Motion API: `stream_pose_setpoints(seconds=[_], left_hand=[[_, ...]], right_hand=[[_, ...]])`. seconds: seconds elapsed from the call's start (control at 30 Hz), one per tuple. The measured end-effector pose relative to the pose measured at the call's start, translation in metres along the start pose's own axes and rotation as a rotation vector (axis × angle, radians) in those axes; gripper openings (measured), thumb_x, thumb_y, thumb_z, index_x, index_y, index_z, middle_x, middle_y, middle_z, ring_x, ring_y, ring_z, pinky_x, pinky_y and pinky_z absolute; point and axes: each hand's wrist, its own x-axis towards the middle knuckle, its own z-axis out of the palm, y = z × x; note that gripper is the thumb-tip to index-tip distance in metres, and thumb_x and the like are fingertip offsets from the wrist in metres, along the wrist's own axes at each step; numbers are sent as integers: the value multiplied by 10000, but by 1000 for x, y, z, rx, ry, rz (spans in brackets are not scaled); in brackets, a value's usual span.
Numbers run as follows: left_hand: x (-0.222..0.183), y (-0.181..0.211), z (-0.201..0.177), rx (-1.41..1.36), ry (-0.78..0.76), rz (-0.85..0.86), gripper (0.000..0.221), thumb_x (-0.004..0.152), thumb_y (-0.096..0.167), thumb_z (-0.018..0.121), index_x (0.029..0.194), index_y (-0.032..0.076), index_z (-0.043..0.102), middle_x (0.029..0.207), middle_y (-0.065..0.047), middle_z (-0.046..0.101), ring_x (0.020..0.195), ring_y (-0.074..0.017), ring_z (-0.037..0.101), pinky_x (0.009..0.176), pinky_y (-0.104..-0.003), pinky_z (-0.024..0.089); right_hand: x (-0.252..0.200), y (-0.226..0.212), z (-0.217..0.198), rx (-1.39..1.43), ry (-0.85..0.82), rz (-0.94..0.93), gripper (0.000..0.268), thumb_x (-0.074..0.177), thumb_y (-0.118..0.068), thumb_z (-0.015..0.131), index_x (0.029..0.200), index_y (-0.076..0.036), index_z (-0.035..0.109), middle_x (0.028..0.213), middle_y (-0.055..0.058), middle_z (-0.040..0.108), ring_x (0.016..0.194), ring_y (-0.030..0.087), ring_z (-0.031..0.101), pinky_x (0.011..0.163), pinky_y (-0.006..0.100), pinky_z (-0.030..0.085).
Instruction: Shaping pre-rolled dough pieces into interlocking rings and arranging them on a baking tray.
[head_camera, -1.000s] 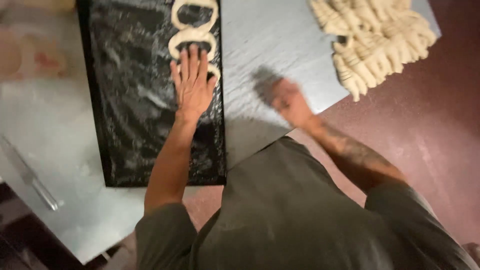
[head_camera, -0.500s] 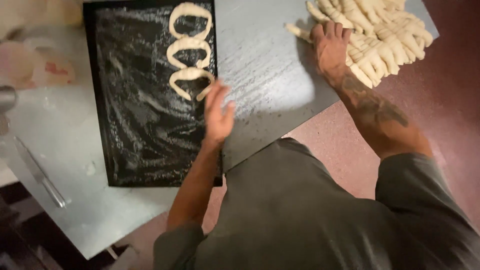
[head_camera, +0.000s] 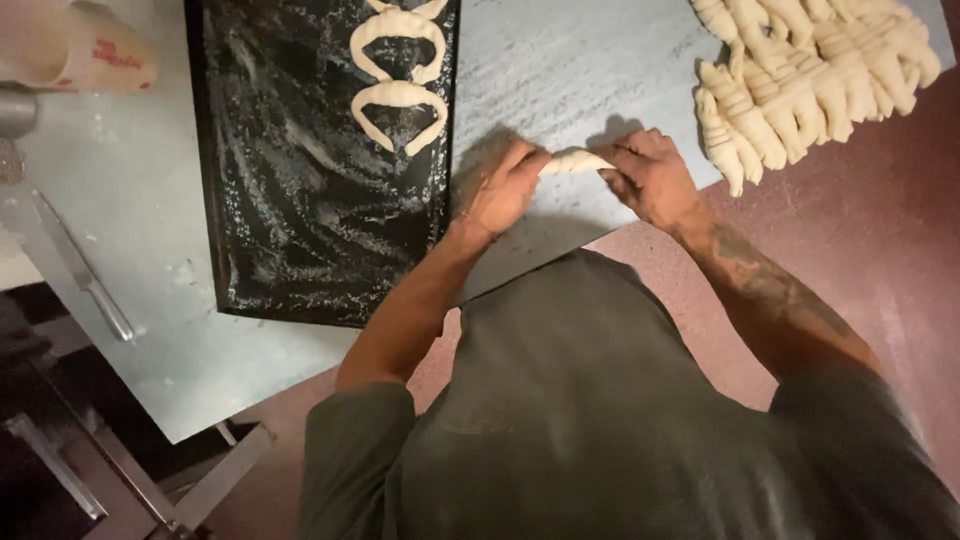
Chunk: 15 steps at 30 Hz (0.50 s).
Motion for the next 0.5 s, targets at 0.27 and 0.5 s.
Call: stream_pose_setpoints(seconds=[0.27, 0.5], left_hand=[[-5, 68, -30, 551, 310, 357, 537, 1251, 405, 523, 1487, -30, 732, 1625, -238, 667, 1546, -336, 629, 1302, -640, 489], [98, 17, 13, 539, 188, -120, 1197, 1024, 775, 846, 1776, -29, 375, 1794, -314, 443, 1689, -474, 433, 1429, -600, 340]], right_hand=[[-15, -43, -6, -656, -104, -117, 875, 1002, -486, 778, 1729, -62, 541, 1461, 214, 662, 1371, 366, 630, 1300, 584, 397], [87, 8, -11, -355, 4, -39, 990, 1252, -672, 509, 1808, 135, 366, 1768, 444, 478, 1623, 598, 495, 1259, 788, 106]])
